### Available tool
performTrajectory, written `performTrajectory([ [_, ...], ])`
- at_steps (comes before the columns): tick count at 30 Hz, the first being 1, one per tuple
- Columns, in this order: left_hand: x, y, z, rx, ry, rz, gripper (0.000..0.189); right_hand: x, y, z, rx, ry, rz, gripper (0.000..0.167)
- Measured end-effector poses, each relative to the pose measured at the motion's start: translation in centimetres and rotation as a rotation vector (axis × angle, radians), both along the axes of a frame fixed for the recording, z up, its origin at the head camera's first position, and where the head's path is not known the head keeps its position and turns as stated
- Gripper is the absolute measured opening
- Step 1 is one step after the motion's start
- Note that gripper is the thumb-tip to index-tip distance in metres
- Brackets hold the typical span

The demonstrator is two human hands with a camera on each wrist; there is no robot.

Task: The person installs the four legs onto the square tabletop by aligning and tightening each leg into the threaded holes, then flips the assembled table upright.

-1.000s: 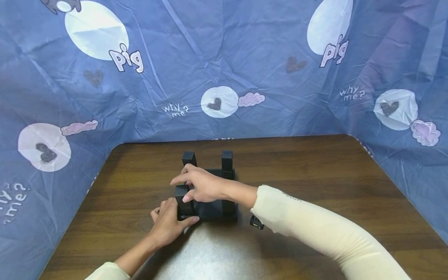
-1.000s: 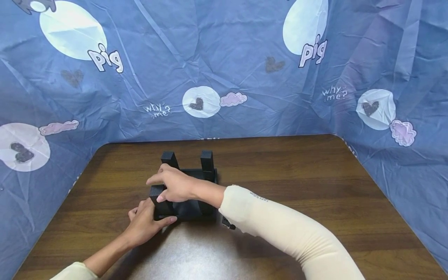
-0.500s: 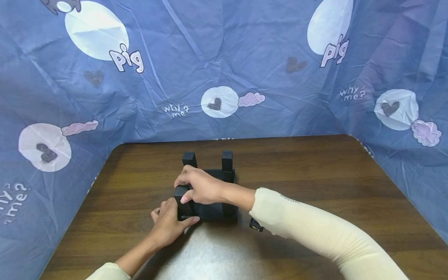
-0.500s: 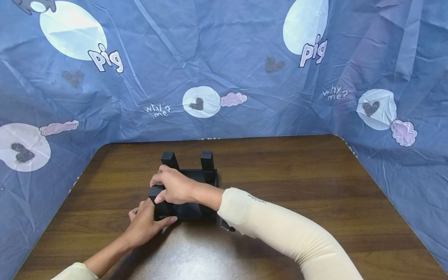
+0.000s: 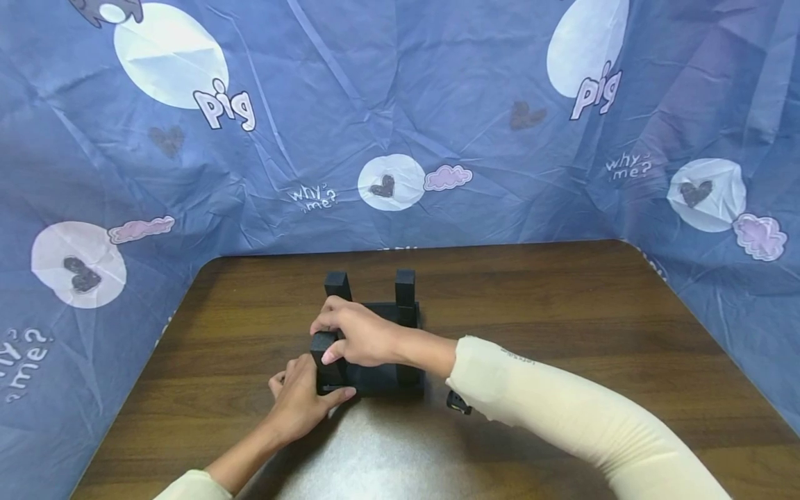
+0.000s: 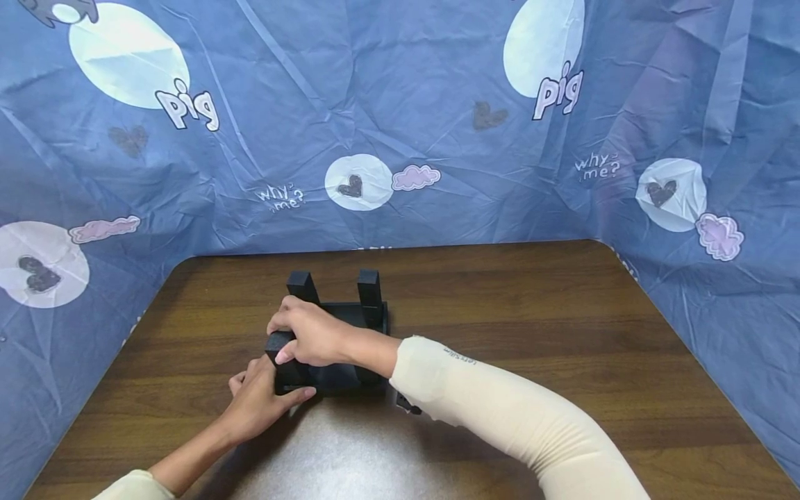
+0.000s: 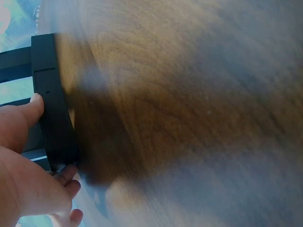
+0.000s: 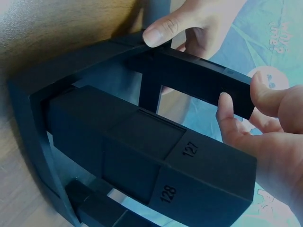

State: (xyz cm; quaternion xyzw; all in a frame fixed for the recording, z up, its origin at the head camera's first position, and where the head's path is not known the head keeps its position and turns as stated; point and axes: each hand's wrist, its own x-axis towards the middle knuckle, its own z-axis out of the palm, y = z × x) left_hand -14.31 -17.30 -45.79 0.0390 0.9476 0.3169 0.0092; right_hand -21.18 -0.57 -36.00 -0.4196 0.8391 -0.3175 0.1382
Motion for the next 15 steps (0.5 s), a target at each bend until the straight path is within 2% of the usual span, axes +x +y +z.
performTrajectory([
  [15, 0.04, -0.11, 0.06, 0.020, -0.008, -0.005, 0.068, 0.29, 0.06, 0.20, 0.056, -0.003, -0.008, 0.042],
])
